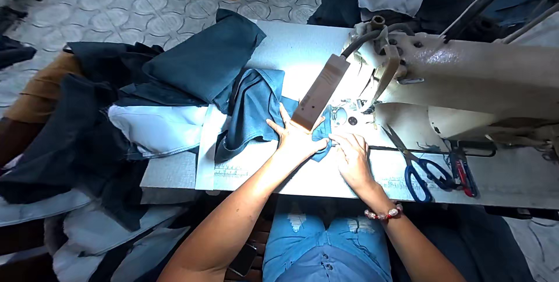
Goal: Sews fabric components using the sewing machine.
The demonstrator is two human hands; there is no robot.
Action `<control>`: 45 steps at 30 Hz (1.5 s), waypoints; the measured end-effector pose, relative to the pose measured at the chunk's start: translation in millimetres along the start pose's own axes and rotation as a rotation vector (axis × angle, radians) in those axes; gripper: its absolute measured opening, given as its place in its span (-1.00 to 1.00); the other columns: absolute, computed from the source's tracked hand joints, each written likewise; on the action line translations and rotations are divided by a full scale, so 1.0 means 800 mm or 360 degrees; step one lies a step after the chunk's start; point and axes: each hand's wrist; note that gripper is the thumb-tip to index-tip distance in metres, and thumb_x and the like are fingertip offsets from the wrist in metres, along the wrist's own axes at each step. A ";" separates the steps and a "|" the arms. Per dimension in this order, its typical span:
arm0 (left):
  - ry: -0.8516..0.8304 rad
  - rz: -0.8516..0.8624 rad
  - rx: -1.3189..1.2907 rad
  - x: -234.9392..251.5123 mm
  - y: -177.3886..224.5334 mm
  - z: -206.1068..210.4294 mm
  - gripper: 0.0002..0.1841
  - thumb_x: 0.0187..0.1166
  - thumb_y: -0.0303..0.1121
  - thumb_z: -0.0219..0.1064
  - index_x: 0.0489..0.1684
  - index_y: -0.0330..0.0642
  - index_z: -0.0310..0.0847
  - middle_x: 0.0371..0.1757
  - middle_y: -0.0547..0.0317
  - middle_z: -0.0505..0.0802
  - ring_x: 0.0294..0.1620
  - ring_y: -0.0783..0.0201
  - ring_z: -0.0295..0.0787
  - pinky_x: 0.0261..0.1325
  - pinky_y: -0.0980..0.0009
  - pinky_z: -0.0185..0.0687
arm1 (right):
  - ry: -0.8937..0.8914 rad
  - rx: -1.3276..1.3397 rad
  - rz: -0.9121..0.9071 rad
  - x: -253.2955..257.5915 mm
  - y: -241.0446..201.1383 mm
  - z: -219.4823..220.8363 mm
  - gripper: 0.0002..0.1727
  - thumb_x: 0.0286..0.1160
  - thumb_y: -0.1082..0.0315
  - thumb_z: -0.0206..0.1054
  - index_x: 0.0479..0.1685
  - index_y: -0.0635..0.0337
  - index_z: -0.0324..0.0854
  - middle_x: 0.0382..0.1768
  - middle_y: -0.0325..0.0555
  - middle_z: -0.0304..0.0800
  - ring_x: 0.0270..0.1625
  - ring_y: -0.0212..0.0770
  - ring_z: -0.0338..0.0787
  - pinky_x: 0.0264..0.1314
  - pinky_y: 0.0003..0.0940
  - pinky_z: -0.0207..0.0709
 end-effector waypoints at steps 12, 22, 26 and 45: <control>0.0077 0.0045 -0.0171 0.032 0.020 -0.006 -0.34 0.47 0.31 0.33 0.65 0.58 0.45 0.96 -0.06 -0.23 0.80 -0.69 -0.65 0.32 -0.86 -0.62 | -0.0233 -0.0309 0.0283 0.038 0.015 -0.023 -0.55 0.66 0.49 0.09 0.45 0.13 0.68 0.50 0.12 0.66 0.70 0.36 0.37 0.72 0.46 -0.04; 0.0078 0.0115 -0.0145 0.054 0.015 -0.006 -0.33 0.44 0.36 0.31 0.62 0.56 0.48 0.95 -0.09 -0.21 0.79 -0.68 -0.71 0.34 -0.85 -0.65 | -0.0061 -0.0401 0.0216 0.027 0.020 -0.004 -0.53 0.64 0.47 0.14 0.46 -0.05 0.71 0.42 0.14 0.69 0.52 0.35 0.54 0.51 0.37 0.21; 0.0138 0.0141 -0.0146 0.058 0.010 -0.002 -0.32 0.41 0.39 0.30 0.62 0.60 0.47 0.96 -0.06 -0.22 0.79 -0.68 -0.71 0.33 -0.85 -0.68 | -0.0133 -0.0477 0.0262 0.028 0.019 -0.003 -0.51 0.66 0.45 0.14 0.51 -0.11 0.67 0.49 0.14 0.64 0.56 0.36 0.50 0.55 0.40 0.17; 0.0293 0.0227 -0.0219 0.055 0.005 0.000 -0.38 0.46 0.30 0.35 0.55 0.44 0.59 0.95 -0.11 -0.11 0.81 -0.68 -0.60 0.31 -0.86 -0.63 | -0.0087 -0.0409 0.0316 0.024 0.019 -0.003 -0.57 0.66 0.39 0.16 0.46 0.10 0.66 0.55 0.17 0.58 0.66 0.31 0.42 0.65 0.32 0.13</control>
Point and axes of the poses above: each hand's wrist, its own x-axis towards the middle knuckle, its own z-axis out of the palm, y = z × x
